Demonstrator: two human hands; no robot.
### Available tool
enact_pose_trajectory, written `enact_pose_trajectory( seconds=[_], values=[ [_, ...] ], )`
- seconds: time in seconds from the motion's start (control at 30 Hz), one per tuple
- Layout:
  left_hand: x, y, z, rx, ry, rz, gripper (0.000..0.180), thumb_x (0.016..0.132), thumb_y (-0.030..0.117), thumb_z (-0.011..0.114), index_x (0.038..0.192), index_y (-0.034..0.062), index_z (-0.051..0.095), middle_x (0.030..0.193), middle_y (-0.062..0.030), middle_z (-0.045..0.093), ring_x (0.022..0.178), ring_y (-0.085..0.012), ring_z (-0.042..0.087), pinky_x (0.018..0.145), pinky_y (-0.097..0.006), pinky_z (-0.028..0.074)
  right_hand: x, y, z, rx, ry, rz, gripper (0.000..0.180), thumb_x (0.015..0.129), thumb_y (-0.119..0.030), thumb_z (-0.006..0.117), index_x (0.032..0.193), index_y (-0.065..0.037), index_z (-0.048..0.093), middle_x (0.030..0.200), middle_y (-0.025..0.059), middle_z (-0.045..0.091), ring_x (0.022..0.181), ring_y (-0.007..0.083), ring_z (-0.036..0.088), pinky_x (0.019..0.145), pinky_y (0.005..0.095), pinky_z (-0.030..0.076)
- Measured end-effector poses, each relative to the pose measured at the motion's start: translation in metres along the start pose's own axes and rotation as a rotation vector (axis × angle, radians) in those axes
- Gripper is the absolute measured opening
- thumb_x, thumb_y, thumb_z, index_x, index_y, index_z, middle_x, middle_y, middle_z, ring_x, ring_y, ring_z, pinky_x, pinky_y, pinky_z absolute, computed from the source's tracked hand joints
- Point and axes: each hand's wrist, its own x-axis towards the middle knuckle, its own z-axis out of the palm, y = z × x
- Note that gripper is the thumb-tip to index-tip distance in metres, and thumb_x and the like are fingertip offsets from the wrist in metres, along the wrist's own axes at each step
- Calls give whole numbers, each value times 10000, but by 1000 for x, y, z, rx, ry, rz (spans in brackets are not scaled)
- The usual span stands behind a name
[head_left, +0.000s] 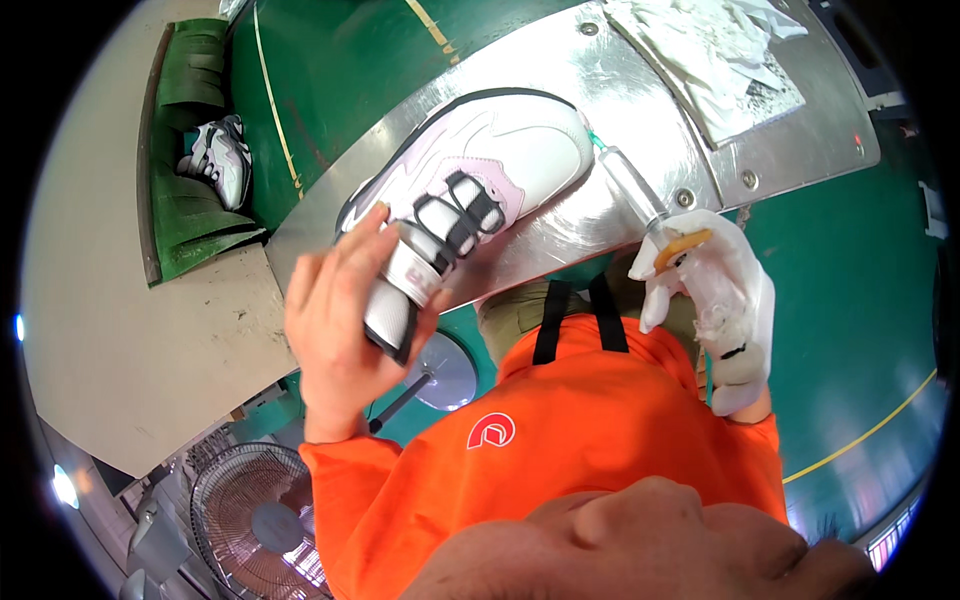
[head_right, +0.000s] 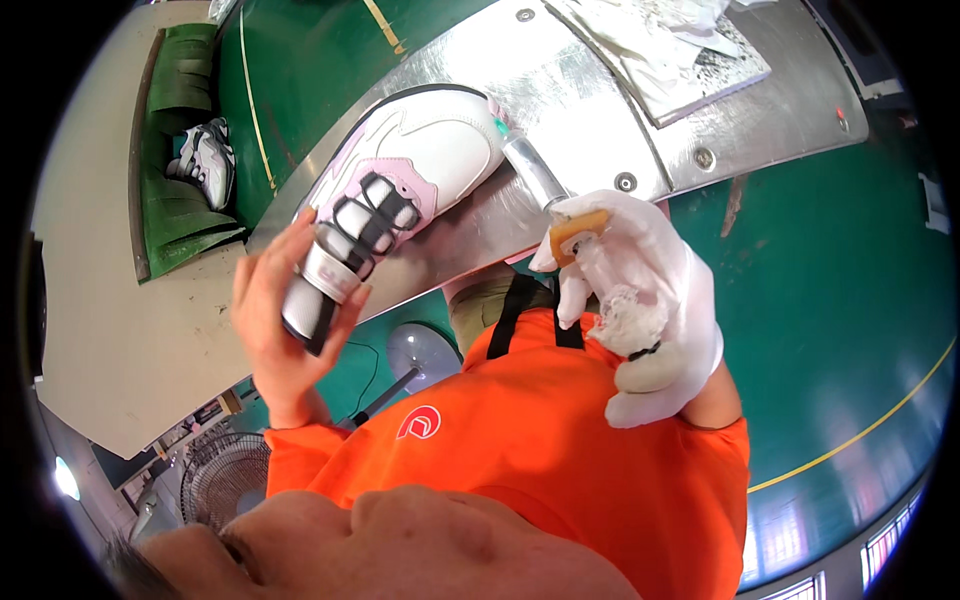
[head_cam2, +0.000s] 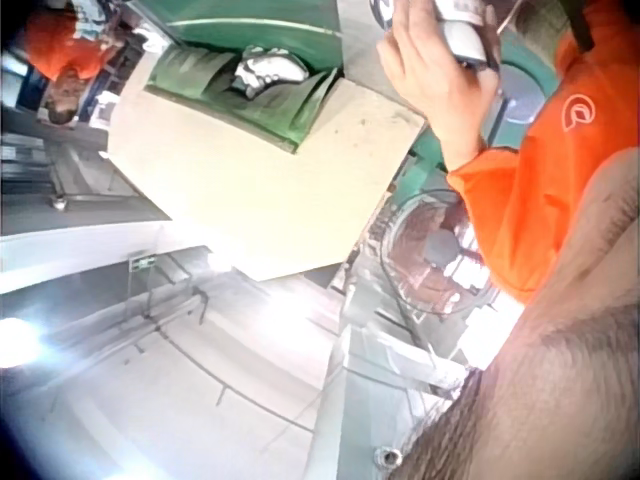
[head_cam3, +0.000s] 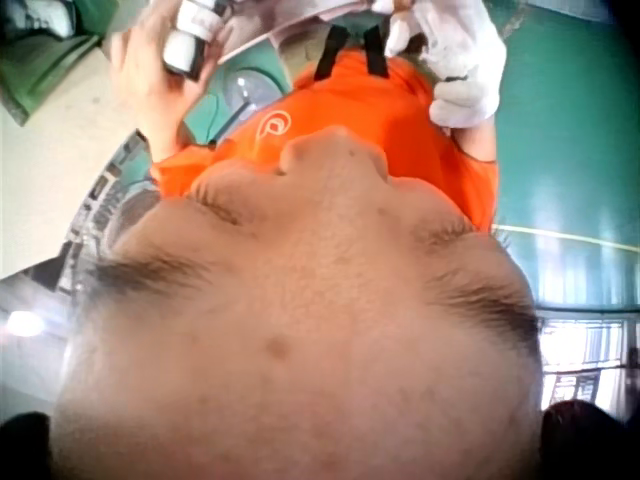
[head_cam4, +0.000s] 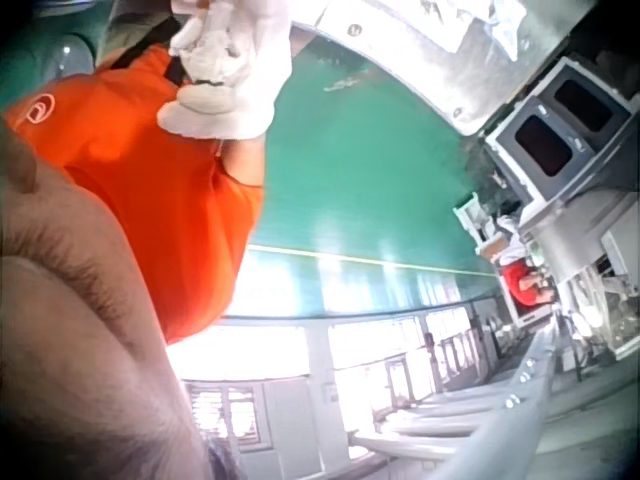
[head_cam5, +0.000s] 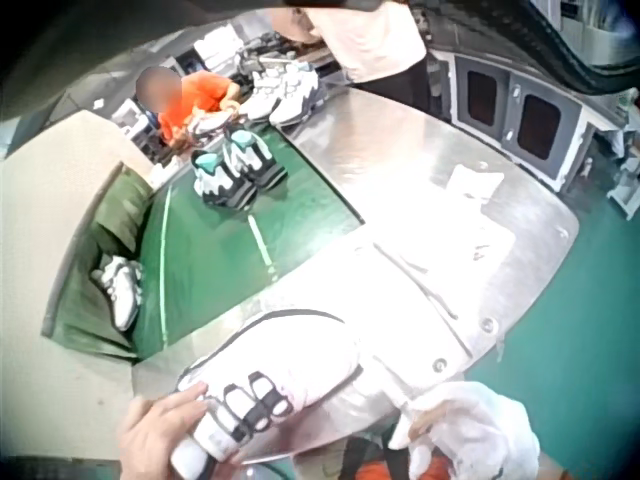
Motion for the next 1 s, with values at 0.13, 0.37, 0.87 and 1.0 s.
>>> enact_pose_trajectory(
  seconds=[0.13,0.37,0.87,1.0],
  values=[
    [21,-22,-10,-98,-115,-87,541,663,185,821,1143,13,643,1095,-132,690,797,-273,586,741,-343,472,9,12,-13,-78,-82,-61,865,359,-57,810,1194,-1,590,1305,181,457,1024,270,523,744,294,488],
    [54,-63,-11,-574,-299,-383,533,671,155,832,1137,-2,626,1082,-104,662,974,-204,629,859,-318,486,12,45,-34,-195,-207,-108,934,436,-129,864,1285,3,497,1238,131,512,831,166,546,835,306,498],
    [190,-90,22,-626,-1038,-4,889,805,712,593,1390,48,503,1377,-118,543,1261,-245,522,1029,-404,411,5,65,-43,-103,-244,-106,960,480,-119,824,1343,27,428,1148,109,568,847,148,559,788,273,475],
    [205,-67,86,-544,-1161,136,625,913,507,611,1322,38,561,1278,-114,602,1165,-219,560,980,-365,444,6,62,-46,-17,-233,-101,1011,492,-103,826,1384,31,368,1213,117,528,924,172,547,826,290,451]
  ],
)
